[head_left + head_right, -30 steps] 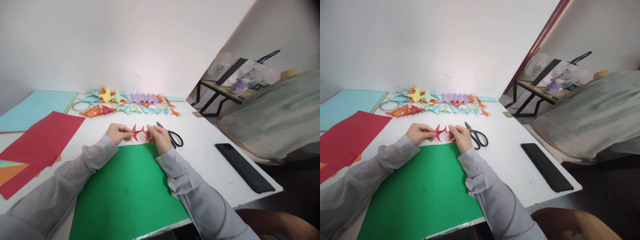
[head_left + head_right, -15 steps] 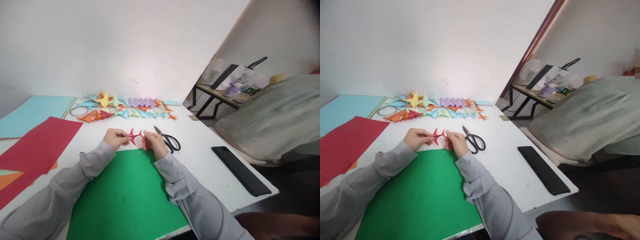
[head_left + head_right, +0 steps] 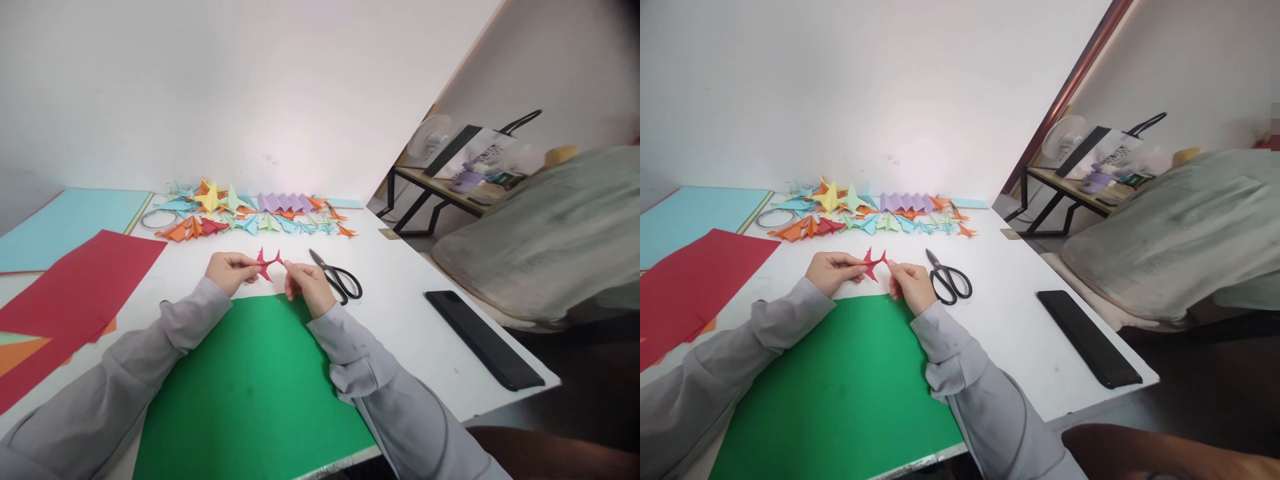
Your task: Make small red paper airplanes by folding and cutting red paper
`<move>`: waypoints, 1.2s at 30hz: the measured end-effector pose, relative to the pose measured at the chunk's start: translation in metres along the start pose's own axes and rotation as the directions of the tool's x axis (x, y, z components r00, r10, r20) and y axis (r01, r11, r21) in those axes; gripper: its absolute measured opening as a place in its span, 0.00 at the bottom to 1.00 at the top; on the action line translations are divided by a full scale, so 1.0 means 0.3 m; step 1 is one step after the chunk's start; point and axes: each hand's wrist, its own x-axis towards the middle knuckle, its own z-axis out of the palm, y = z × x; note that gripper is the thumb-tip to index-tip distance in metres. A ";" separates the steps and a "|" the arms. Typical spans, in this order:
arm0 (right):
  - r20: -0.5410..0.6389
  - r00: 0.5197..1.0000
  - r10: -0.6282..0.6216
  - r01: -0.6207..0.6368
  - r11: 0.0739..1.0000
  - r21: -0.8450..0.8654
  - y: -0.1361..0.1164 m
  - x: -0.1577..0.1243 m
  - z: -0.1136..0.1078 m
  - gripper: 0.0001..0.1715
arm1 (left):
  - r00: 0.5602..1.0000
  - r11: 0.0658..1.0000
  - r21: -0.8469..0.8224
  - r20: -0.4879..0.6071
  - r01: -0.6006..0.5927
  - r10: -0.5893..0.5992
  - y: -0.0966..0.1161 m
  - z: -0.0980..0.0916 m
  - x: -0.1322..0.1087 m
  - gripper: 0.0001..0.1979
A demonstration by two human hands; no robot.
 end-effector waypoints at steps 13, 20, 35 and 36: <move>0.097 0.994 0.052 -0.054 0.998 0.024 0.005 -0.009 0.016 0.12 | 0.994 0.992 -0.071 -0.031 -0.103 0.101 -0.012 0.014 -0.008 0.07; 0.135 0.973 0.186 -0.220 0.927 0.303 0.000 -0.010 0.024 0.06 | 0.991 0.979 -0.187 -0.118 -0.081 0.059 -0.017 0.034 -0.020 0.09; 0.452 0.802 0.390 -0.596 0.478 0.645 -0.008 -0.015 0.022 0.15 | 0.989 0.958 -0.287 -0.146 -0.005 -0.039 -0.034 0.052 -0.031 0.14; 0.449 0.805 0.388 -0.593 0.483 0.645 -0.007 -0.015 0.023 0.14 | 0.989 0.959 -0.283 -0.144 -0.003 -0.039 -0.035 0.051 -0.030 0.14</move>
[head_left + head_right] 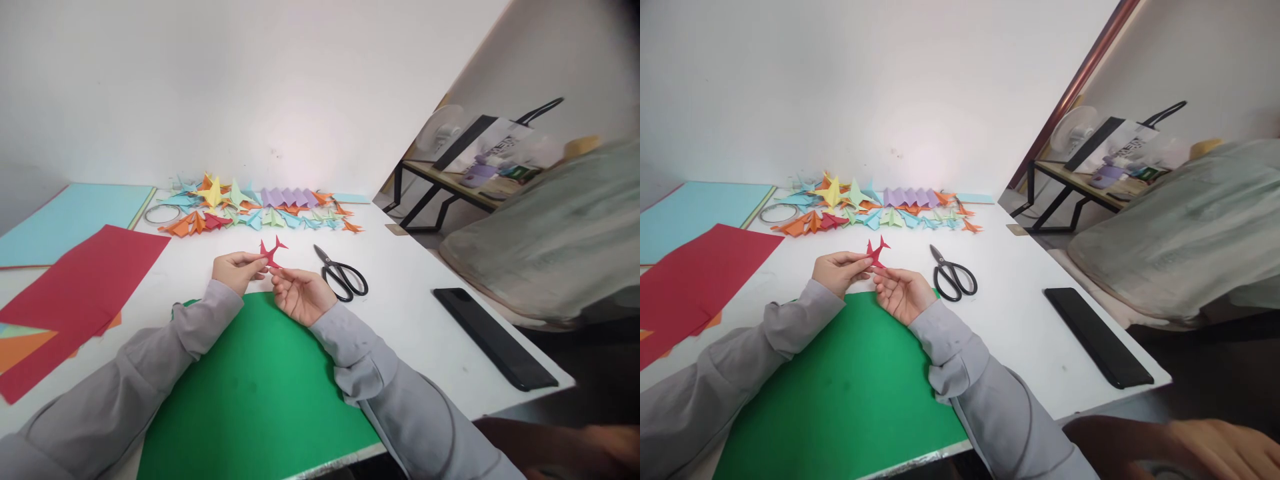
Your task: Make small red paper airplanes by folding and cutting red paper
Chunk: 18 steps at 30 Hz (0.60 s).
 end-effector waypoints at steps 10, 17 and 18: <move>-0.061 0.995 -0.079 0.073 0.993 -0.093 0.011 0.004 0.003 0.12 | 1.000 1.000 -0.002 0.007 0.021 -0.021 -0.003 -0.005 0.004 0.14; -0.050 0.987 -0.152 0.143 0.980 -0.139 0.020 0.011 0.001 0.06 | 1.000 0.999 -0.021 -0.007 0.025 -0.025 -0.001 0.003 -0.004 0.14; -0.049 0.986 -0.162 0.153 0.977 -0.145 0.021 0.011 0.001 0.06 | 1.000 0.999 -0.022 -0.010 0.024 -0.024 0.000 0.003 -0.004 0.14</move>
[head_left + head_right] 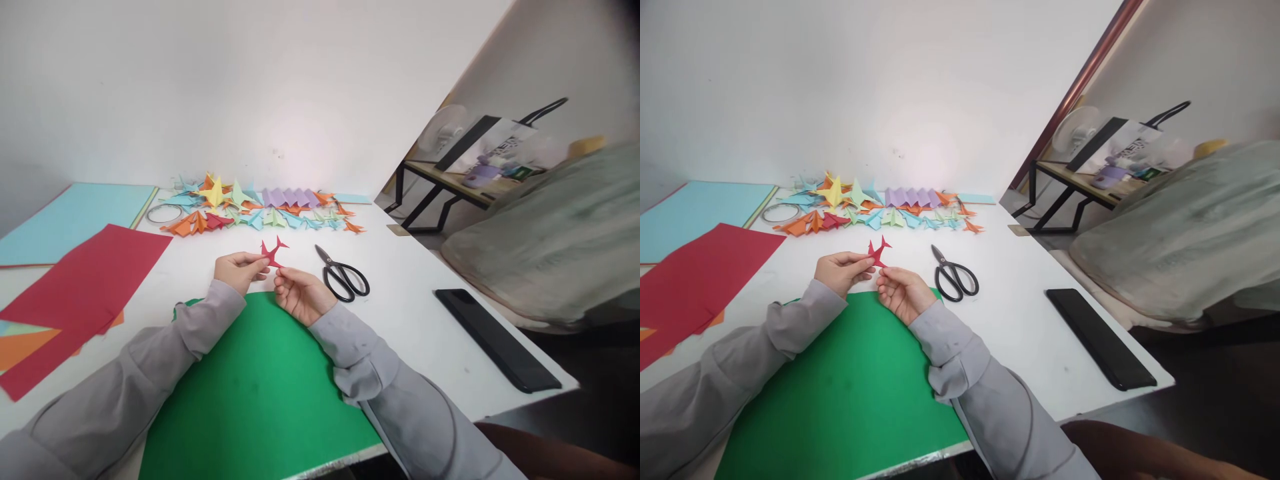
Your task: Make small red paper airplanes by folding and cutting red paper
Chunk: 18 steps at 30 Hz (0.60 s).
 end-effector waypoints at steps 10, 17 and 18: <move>-0.077 0.991 -0.113 0.101 0.986 -0.135 0.009 -0.005 0.011 0.05 | 0.999 0.999 0.025 -0.028 0.022 -0.022 -0.005 0.000 0.001 0.12; -0.092 0.988 -0.127 0.111 0.980 -0.163 0.009 -0.004 0.014 0.06 | 0.999 0.998 0.049 -0.028 0.038 -0.037 -0.005 0.000 0.001 0.10; -0.094 0.987 -0.131 0.114 0.980 -0.164 0.008 -0.004 0.015 0.06 | 0.999 0.997 0.060 -0.029 0.037 -0.035 -0.004 0.000 0.001 0.10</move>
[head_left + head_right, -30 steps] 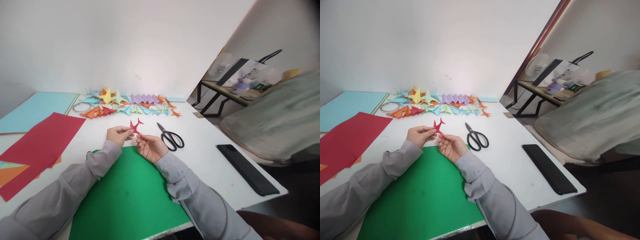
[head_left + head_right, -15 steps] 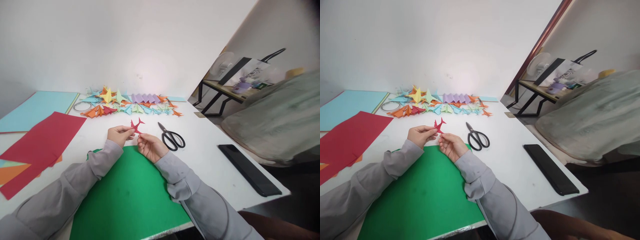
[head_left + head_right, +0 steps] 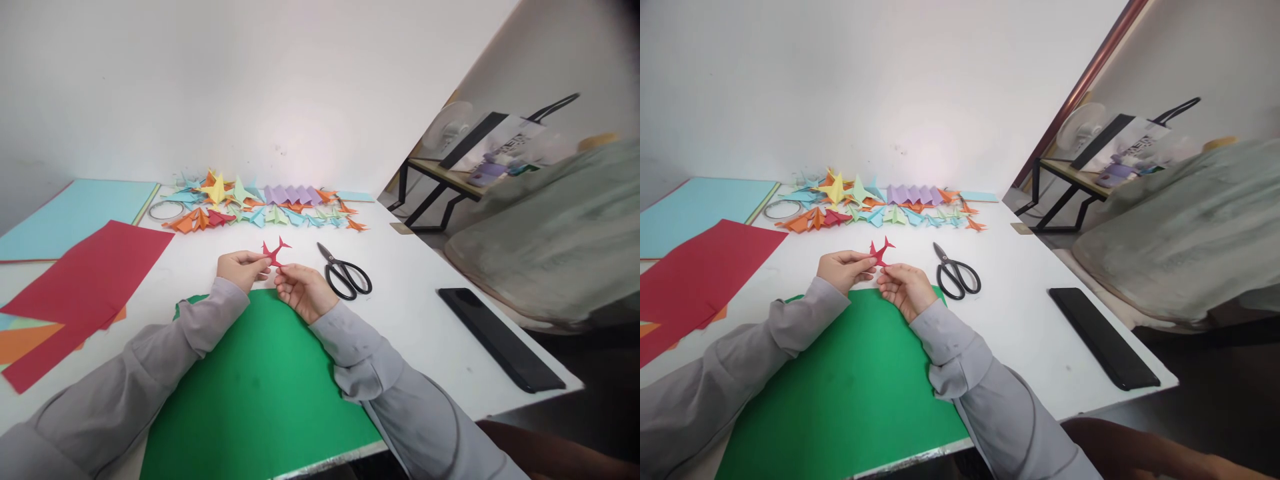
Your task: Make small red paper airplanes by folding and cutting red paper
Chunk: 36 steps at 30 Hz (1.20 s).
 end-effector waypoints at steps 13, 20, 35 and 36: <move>-0.043 0.997 -0.070 0.067 0.995 -0.070 0.000 -0.002 0.003 0.06 | 0.999 0.999 0.021 0.026 0.033 -0.034 0.004 0.000 0.006 0.10; -0.017 0.988 -0.151 0.147 0.982 -0.120 0.006 0.001 -0.003 0.04 | 0.992 0.990 -0.076 0.029 0.122 -0.121 0.010 0.004 -0.003 0.09; 0.047 0.976 -0.213 0.218 0.963 -0.160 0.011 0.008 -0.011 0.09 | 0.987 0.981 -0.106 0.016 0.162 -0.162 0.020 0.006 0.001 0.09; 0.049 0.975 -0.217 0.222 0.961 -0.163 0.012 0.009 -0.011 0.09 | 0.987 0.983 -0.096 0.011 0.159 -0.158 0.020 0.007 0.001 0.09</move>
